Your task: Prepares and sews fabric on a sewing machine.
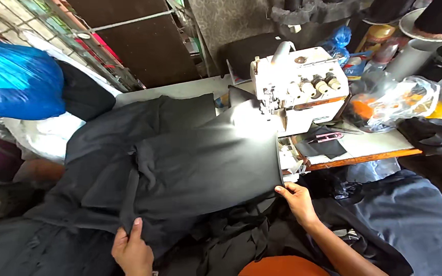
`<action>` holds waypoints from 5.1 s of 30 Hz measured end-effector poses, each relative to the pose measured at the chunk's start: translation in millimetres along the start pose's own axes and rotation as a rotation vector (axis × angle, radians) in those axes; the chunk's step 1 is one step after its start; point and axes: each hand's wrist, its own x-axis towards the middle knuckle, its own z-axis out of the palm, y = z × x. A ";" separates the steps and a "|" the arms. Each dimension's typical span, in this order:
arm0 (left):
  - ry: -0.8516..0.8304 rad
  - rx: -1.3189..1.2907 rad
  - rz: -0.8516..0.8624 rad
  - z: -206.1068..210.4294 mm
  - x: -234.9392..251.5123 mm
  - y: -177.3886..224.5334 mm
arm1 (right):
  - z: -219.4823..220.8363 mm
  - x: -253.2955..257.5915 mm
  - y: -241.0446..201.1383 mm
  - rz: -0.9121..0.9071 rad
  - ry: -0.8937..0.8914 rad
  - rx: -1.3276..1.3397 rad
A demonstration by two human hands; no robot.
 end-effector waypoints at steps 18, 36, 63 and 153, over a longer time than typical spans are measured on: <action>-0.008 -0.029 0.277 86.7 147.7 104.9 | 10.8 114.7 -115.7 -0.038 -0.016 -0.126; 0.118 0.212 0.432 95.2 107.8 40.1 | 13.2 35.4 -65.2 -0.028 0.008 -0.122; -0.923 0.275 1.217 193.0 -78.4 89.1 | -1.6 21.2 -91.0 0.244 -0.111 0.432; -1.259 0.176 1.097 221.2 -43.0 188.8 | -81.5 17.1 -83.4 -0.399 -0.227 -0.190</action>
